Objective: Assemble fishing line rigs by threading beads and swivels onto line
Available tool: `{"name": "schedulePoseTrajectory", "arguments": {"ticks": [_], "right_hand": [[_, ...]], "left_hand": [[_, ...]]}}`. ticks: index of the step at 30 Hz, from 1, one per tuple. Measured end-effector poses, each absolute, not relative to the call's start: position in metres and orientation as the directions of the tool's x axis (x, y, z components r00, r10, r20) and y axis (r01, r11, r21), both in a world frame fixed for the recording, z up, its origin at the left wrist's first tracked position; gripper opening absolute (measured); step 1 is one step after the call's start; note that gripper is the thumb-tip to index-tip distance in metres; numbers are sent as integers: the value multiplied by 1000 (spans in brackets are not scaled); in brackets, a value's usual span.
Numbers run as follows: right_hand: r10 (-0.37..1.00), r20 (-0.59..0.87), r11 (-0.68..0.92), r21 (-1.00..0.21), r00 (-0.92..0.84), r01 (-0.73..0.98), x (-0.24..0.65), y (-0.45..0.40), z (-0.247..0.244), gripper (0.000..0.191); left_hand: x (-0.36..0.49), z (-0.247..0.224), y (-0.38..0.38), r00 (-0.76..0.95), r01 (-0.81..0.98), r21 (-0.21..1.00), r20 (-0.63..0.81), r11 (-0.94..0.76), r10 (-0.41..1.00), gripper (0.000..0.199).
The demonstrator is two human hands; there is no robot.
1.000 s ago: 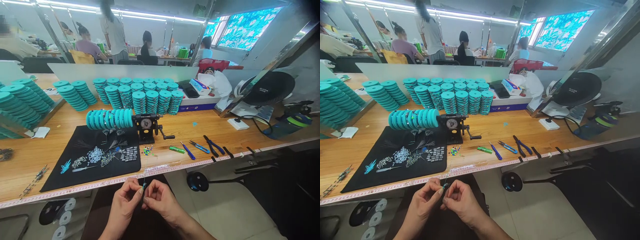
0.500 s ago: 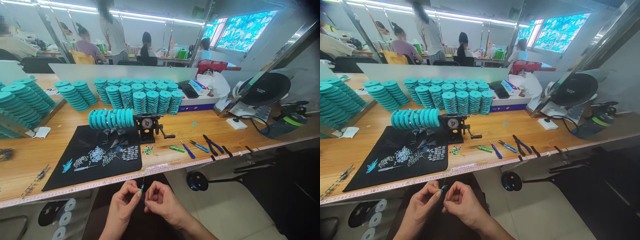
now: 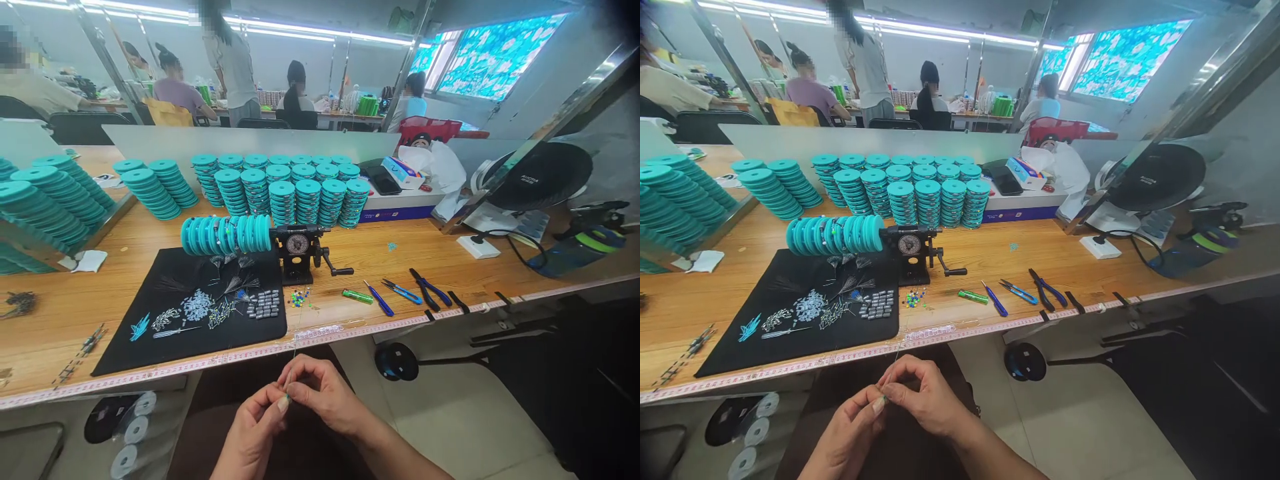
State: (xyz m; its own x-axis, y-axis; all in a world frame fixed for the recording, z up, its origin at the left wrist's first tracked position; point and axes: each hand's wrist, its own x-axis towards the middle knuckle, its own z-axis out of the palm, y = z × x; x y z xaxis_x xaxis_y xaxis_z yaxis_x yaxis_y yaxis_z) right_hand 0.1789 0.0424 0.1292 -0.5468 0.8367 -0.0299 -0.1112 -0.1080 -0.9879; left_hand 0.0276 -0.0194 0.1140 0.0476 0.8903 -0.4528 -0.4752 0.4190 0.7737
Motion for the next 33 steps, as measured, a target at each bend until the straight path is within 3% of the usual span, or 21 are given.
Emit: {"name": "schedulePoseTrajectory", "arguments": {"ticks": [8, 13, 16, 28, 33], "right_hand": [[808, -93, -112, -994, -582, 4, 187, 45, 124, 21], [780, -143, -154, -987, -609, 36, 184, 41, 119, 16], [793, -154, -159, -986, -590, 44, 181, 35, 112, 13], [859, -223, -208, -975, -460, 84, 182, -9, 104, 6], [849, -235, -197, -972, -473, 128, 182, -21, 110, 10]], "left_hand": [[37, 112, -19, 174, -522, 710, -453, 472, 874, 31], [43, 109, -20, 192, -682, 535, -527, 499, 828, 30], [45, 106, -23, 198, -706, 491, -555, 510, 808, 33], [41, 95, -45, 291, -536, 570, -567, 623, 770, 36], [24, 89, -55, 236, -370, 738, -512, 564, 826, 29]]}}
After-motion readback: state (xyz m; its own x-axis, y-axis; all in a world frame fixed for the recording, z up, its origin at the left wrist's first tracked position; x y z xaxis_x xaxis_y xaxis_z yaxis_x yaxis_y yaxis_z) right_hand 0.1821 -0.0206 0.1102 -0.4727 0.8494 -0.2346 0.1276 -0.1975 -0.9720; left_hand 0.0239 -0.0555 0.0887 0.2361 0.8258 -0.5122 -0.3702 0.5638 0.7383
